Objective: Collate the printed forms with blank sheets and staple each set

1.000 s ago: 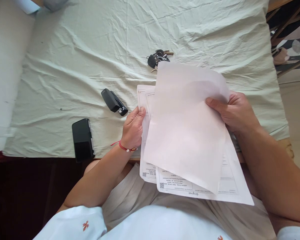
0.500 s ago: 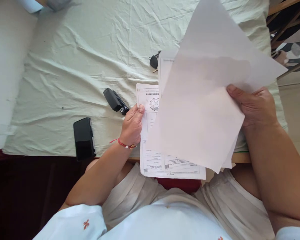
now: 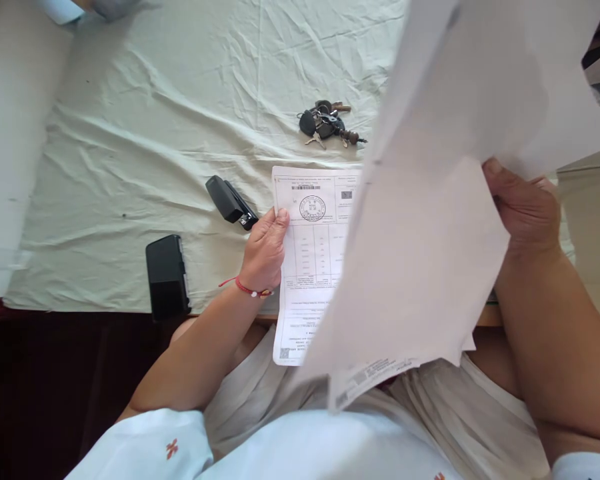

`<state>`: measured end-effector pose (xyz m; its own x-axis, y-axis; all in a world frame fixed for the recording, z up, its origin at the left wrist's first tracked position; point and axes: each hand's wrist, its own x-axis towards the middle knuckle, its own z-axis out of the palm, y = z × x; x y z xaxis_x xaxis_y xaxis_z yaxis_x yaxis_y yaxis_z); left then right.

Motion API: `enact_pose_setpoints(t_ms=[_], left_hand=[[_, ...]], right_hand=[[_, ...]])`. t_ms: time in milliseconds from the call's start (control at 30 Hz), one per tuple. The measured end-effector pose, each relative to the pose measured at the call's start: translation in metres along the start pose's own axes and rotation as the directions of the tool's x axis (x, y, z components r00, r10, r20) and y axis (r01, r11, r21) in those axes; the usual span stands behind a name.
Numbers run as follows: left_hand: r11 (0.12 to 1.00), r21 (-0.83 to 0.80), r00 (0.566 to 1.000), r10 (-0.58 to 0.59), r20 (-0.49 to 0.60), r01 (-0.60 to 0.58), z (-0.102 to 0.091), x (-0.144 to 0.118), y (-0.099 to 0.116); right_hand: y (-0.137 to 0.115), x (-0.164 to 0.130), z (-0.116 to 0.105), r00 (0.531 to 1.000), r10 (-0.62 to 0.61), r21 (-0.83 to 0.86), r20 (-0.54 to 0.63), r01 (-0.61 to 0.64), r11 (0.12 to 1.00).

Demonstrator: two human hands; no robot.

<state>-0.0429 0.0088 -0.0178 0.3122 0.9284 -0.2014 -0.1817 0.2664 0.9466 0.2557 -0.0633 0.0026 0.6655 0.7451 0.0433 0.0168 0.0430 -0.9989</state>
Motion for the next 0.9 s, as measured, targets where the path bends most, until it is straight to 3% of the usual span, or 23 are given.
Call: enact_pose_setpoints(t_ms=[100,233,367,467,700,900], left_hand=[[1.0,0.014,1.0,-0.013,-0.023,0.013,0.001,-0.001,0.001],[1.0,0.003,0.999,-0.003,-0.054,0.003,0.003,-0.001,-0.001],[1.0,-0.02,0.998,-0.02,-0.058,0.019,0.006,-0.001,-0.004],[1.0,0.006,0.999,-0.013,-0.049,0.014,0.006,-0.002,-0.003],[0.964,0.259,0.995,0.082,-0.065,-0.062,0.004,-0.004,0.004],[0.999,0.036,0.995,0.018,-0.098,-0.015,0.008,-0.003,-0.003]], right_hand=[[0.003,-0.006,0.007,0.999,0.046,0.205,0.007,-0.046,0.978],[0.003,-0.016,0.016,0.96,0.271,0.11,-0.065,-0.263,0.958],[0.005,-0.022,0.016,0.938,0.331,0.092,0.102,-0.341,0.936],[0.011,-0.023,0.013,0.924,0.348,0.119,0.159,-0.368,0.922],[0.023,-0.021,0.012,0.96,0.246,0.121,0.136,-0.263,0.957],[0.03,-0.021,0.007,0.979,0.062,0.005,0.193,-0.064,0.998]])
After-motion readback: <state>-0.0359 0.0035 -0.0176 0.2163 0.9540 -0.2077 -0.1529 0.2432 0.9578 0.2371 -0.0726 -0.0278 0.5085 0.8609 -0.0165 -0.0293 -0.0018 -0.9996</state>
